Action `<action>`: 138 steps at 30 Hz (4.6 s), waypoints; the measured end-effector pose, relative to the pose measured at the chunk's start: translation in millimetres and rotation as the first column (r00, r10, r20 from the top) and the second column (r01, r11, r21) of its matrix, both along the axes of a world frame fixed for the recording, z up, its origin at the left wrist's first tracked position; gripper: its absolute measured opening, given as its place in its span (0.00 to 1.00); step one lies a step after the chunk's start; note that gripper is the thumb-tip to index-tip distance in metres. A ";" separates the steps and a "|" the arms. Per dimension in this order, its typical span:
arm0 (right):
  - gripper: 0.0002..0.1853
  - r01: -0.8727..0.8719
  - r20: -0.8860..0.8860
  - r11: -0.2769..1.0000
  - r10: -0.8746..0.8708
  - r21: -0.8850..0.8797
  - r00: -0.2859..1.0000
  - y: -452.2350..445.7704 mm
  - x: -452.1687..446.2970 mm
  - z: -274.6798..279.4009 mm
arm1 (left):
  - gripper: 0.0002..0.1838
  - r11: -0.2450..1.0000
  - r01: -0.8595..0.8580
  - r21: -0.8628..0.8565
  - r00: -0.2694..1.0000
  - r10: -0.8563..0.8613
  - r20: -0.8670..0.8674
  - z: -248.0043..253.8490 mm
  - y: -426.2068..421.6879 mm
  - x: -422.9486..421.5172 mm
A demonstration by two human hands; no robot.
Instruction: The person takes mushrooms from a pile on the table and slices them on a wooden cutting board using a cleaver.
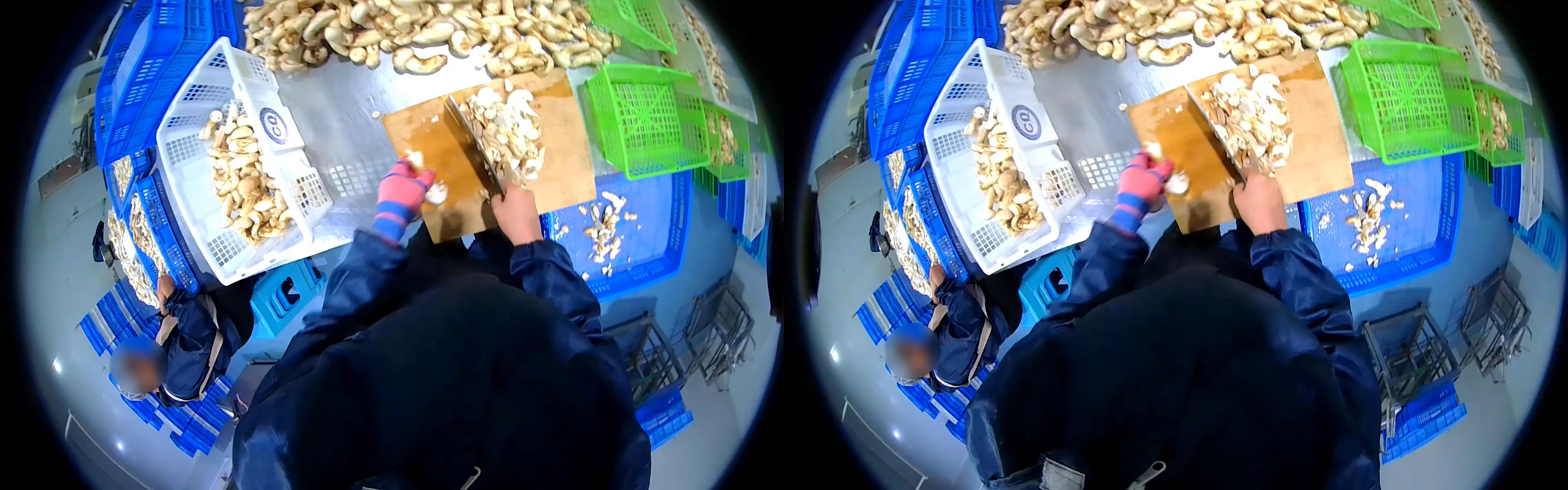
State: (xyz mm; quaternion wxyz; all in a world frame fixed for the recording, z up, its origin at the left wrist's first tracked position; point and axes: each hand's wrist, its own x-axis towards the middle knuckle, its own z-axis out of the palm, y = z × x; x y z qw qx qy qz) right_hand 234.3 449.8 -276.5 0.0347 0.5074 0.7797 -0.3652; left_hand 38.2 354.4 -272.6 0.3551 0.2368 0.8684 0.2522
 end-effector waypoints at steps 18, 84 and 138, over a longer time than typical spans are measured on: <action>0.12 0.076 -0.083 0.997 -0.077 -0.013 0.994 -3.9 0.2 -0.5 | 0.32 0.714 0.675 -0.185 0.409 -0.571 -0.712 -42.1 148.5 -95.3; 0.14 -0.283 -0.190 0.959 0.275 -0.013 0.942 -33.3 -2.8 34.9 | 0.18 0.708 -0.706 0.017 0.471 0.451 0.758 -46.2 -18.8 36.3; 0.11 -0.032 -0.026 0.978 0.027 -0.207 0.999 6.6 -14.1 3.0 | 0.23 0.809 -0.581 -0.087 0.443 0.403 0.801 -43.3 -43.0 19.1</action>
